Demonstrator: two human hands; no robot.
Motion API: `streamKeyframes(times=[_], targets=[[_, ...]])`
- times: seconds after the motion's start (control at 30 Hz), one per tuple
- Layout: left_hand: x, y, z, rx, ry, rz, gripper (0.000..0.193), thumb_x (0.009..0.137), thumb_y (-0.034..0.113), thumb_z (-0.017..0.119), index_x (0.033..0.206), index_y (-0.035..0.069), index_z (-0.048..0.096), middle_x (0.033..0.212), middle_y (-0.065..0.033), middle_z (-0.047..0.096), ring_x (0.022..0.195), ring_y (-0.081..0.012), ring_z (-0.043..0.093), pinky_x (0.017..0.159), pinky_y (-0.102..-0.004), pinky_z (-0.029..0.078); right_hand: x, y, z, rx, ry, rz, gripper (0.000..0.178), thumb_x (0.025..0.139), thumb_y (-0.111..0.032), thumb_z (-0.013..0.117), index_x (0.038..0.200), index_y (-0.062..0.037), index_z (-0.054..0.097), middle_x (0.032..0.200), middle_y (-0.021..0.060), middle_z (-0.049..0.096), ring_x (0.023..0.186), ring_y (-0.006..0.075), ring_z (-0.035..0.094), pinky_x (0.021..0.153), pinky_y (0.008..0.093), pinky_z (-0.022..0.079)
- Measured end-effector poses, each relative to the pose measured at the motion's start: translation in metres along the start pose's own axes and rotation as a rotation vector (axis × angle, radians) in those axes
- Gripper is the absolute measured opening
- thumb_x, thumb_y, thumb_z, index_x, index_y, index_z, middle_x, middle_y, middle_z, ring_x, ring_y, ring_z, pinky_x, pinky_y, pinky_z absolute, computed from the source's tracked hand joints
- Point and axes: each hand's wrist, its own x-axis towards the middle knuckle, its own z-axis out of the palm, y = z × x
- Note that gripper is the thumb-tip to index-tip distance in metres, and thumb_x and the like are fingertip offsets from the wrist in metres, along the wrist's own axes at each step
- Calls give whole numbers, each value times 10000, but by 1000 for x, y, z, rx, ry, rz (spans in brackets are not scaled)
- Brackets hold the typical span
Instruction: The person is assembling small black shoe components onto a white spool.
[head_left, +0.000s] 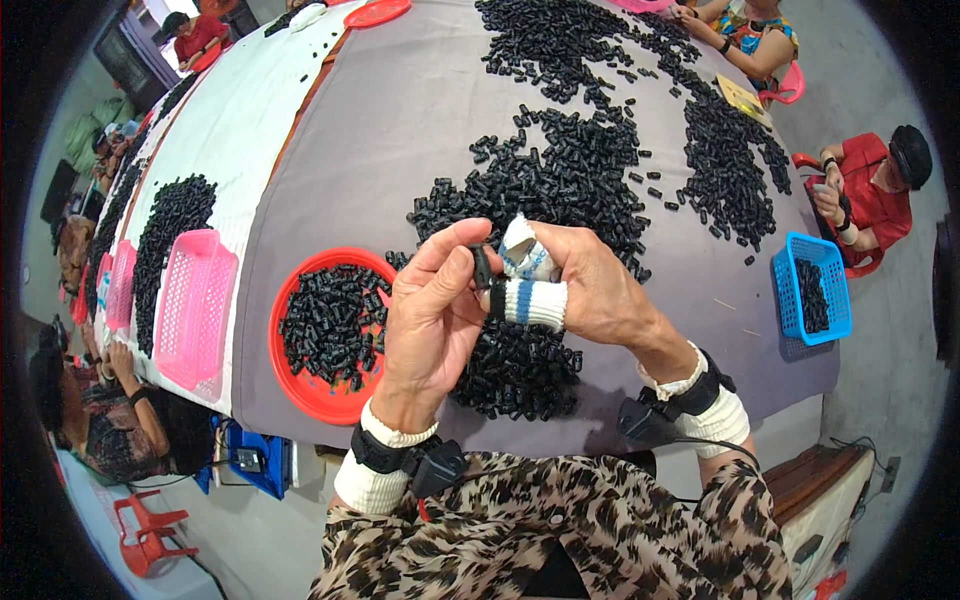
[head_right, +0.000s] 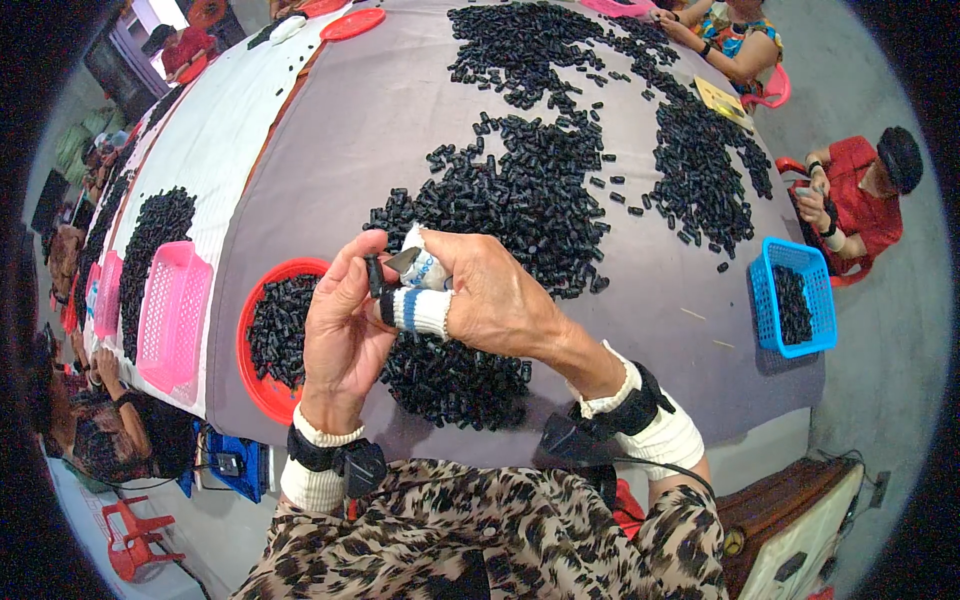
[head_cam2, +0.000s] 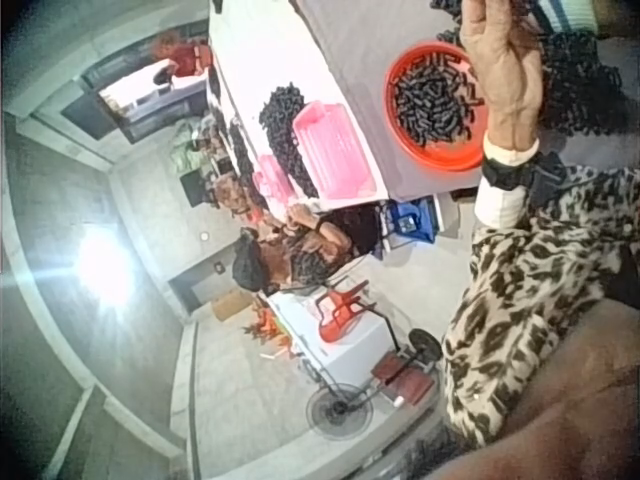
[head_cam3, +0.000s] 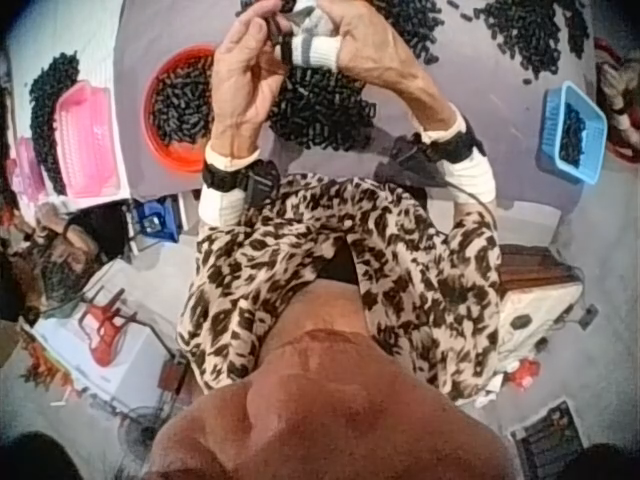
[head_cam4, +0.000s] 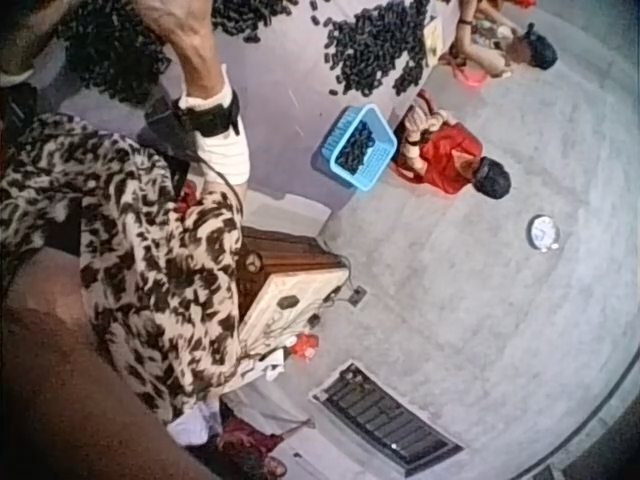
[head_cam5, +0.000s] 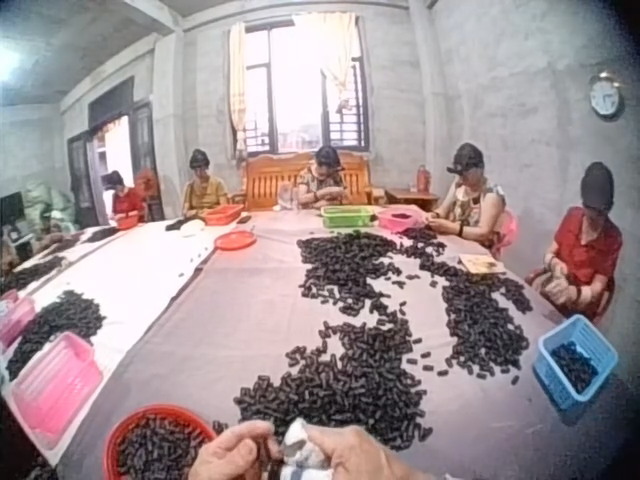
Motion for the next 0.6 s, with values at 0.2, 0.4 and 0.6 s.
streamKeyframes(times=[0.2, 0.4, 0.6], targets=[[0, -1, 1, 20, 6, -19, 208, 886, 125, 538, 1056, 4, 549, 884, -80, 627, 795, -118, 605, 707, -245, 506, 3, 3, -1, -8, -38, -3, 360, 692, -283, 718, 805, 3, 532, 609, 74, 528, 548, 133, 473, 527, 300, 404], [0, 0, 4, 111, 44, -19, 202, 883, 131, 547, 1041, 6, 561, 868, -57, 622, 784, -102, 597, 695, -233, 503, 6, 2, -7, -59, -111, 77, 370, 672, -307, 736, 769, -18, 526, 629, 31, 505, 580, 123, 466, 545, 279, 393], [-1, 0, 4, 154, 71, -24, 197, 872, 120, 563, 1034, 7, 569, 855, -24, 607, 764, -76, 573, 682, -213, 483, 10, 3, -8, -92, -152, 72, 402, 661, -342, 731, 767, -9, 531, 631, 45, 512, 584, 146, 484, 546, 292, 396]])
